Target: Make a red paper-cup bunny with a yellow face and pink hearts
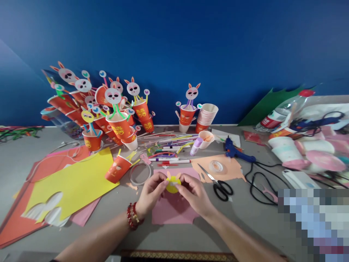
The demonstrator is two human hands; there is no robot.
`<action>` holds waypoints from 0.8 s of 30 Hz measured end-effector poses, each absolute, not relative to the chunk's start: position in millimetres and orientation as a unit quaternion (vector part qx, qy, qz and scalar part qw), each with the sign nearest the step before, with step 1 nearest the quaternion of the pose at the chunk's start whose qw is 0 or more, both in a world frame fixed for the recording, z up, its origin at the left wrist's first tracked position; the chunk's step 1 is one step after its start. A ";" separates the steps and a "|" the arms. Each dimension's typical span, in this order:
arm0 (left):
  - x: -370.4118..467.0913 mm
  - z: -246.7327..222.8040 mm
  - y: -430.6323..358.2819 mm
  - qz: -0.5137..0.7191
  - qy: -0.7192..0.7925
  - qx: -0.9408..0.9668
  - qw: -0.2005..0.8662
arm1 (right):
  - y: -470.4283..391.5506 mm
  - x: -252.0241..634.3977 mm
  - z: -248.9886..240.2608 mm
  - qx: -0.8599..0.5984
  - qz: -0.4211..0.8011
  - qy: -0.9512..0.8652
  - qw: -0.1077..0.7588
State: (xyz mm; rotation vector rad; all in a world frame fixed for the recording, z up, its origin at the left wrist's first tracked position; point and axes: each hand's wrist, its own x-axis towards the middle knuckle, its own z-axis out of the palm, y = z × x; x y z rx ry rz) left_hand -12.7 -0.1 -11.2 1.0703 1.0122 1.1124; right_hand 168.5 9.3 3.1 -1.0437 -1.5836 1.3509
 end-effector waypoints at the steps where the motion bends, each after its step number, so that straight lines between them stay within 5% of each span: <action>1: -12.5 -11.0 0.1 0.483 0.437 0.463 0.602 | 9.6 168.3 3.3 -0.409 0.531 -0.627 0.397; 24: -12.1 -13.3 -1.0 0.479 0.434 0.469 0.602 | 9.2 167.3 7.3 -0.395 0.522 -0.650 0.386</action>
